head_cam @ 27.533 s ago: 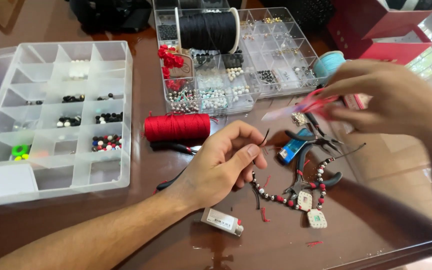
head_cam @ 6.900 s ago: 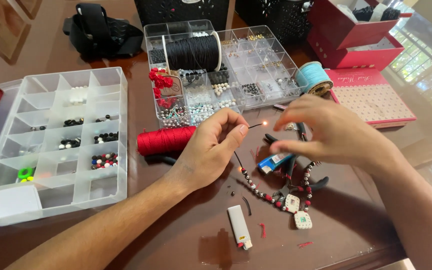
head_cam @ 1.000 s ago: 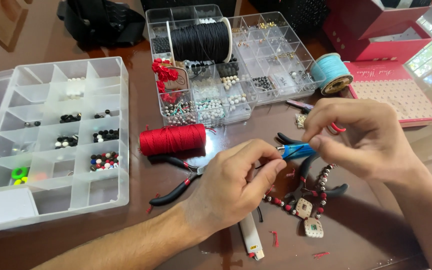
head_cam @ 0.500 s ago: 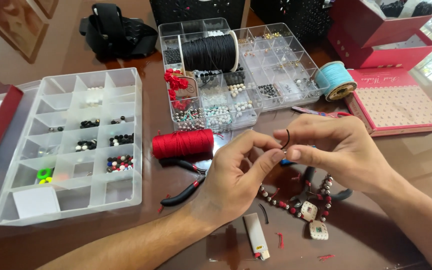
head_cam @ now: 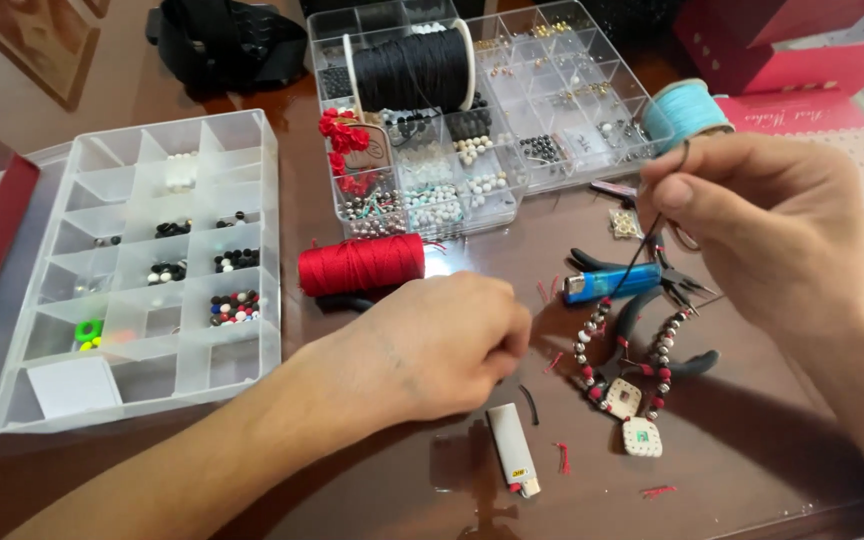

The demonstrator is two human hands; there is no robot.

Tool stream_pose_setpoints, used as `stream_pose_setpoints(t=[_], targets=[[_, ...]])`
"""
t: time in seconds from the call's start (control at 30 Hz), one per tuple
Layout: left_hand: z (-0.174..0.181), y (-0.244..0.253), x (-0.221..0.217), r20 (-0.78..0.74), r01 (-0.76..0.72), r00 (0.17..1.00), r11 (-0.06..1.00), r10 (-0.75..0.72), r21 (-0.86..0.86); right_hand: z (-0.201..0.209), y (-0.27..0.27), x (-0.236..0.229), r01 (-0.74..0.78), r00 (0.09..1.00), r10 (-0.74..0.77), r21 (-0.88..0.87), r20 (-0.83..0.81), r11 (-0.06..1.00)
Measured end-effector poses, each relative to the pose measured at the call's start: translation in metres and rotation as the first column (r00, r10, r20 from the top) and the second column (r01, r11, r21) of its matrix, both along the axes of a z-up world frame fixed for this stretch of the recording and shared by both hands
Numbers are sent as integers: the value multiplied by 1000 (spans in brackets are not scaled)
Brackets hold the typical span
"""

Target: Adjusting and assembling a beaded bracelet using cord, beads, scissors, a lighter, and pliers.

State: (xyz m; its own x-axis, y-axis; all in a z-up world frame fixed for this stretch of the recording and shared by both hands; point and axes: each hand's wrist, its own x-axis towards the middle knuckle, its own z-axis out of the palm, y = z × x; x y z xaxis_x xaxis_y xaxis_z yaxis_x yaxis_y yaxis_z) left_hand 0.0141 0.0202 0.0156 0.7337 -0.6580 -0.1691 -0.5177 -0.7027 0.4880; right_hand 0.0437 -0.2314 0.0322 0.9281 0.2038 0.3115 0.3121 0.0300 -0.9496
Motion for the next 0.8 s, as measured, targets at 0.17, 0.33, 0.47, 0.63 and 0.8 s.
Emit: stream_pose_setpoints(t=[0.17,0.33,0.47,0.63,0.8], targets=[[-5,-3,-1,-71,250,968,935,-239,250,16,14,-5,139,986,-163,-365,-34,921],[-20,2,3,11,259,965,958,-262,121,15,12,-9,96,995,-90,-380,33,920],[-14,10,8,48,109,994,837,-99,-537,12,5,-12,-1,991,41,-297,128,955],[6,4,-5,-415,-317,907,535,-70,-783,17,5,-20,-82,959,163,-324,232,943],[-1,1,-9,-458,-394,871,307,-177,-867,23,14,-26,-156,933,271,-413,238,898]])
